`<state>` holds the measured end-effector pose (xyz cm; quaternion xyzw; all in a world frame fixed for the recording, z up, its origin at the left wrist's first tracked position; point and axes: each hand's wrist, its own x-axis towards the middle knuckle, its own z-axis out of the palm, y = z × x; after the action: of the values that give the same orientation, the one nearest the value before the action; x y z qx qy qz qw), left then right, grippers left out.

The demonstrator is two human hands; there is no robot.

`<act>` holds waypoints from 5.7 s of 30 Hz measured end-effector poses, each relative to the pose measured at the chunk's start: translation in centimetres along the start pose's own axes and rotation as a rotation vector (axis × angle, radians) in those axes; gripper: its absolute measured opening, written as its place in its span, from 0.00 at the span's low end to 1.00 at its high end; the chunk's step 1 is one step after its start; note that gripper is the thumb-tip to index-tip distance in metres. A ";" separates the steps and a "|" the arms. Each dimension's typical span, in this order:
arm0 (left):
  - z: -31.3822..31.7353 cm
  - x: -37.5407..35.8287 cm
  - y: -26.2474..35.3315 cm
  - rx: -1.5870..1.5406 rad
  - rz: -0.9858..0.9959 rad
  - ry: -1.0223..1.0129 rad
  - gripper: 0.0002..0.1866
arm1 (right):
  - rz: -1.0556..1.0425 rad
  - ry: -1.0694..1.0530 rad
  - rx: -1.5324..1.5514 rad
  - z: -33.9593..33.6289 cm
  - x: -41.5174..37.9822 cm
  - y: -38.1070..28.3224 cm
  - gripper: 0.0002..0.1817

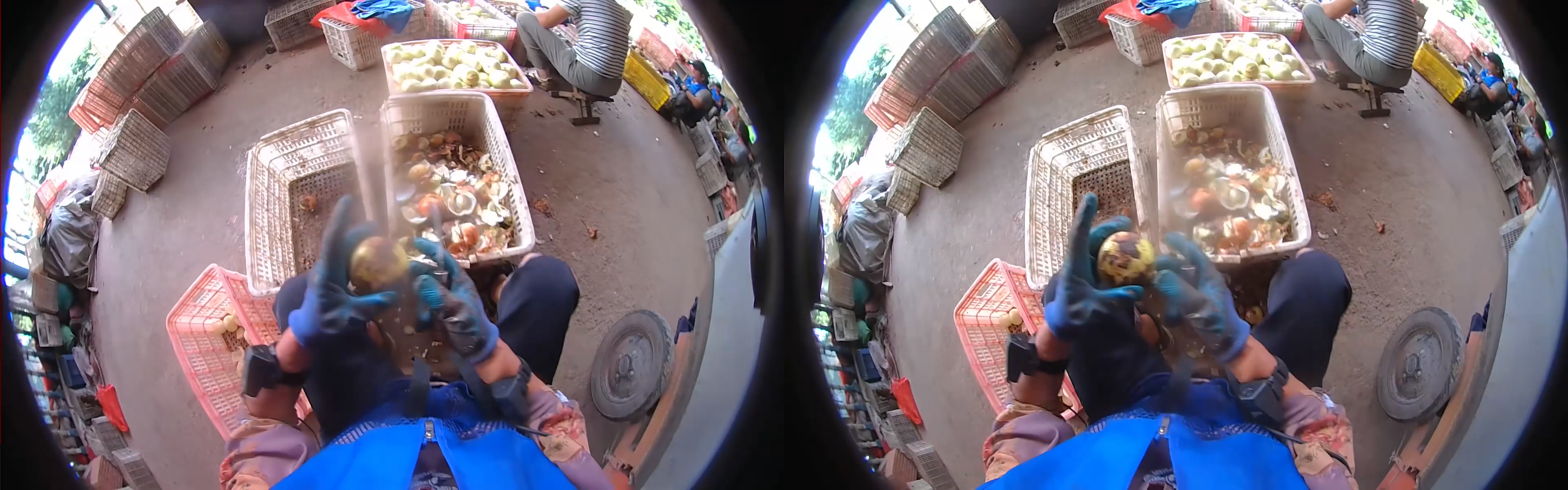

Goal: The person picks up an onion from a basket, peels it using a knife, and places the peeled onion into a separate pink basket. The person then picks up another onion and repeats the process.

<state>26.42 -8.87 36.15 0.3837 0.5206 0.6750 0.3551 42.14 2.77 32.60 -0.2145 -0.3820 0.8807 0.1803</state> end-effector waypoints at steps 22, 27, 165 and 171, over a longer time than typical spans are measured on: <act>3.3 -9.5 -11.2 -1.183 -0.343 0.247 0.24 | -0.423 -0.092 -1.027 -2.7 -4.8 3.4 0.22; 3.2 -8.4 -12.6 -0.918 -0.308 0.397 0.21 | -0.445 0.127 -1.237 -2.3 -5.4 2.2 0.10; 4.2 -5.2 -10.6 -0.915 -0.634 0.569 0.15 | -0.136 -0.194 -1.627 -9.6 -2.2 7.2 0.04; 3.0 -5.3 -12.5 -0.992 -0.640 0.456 0.20 | -0.425 -0.085 -1.708 -9.5 -1.1 5.8 0.07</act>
<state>32.50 -9.64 23.65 -0.1546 0.2973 0.7611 0.5553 47.09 4.11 22.68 -0.1672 -0.9482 0.2494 0.1041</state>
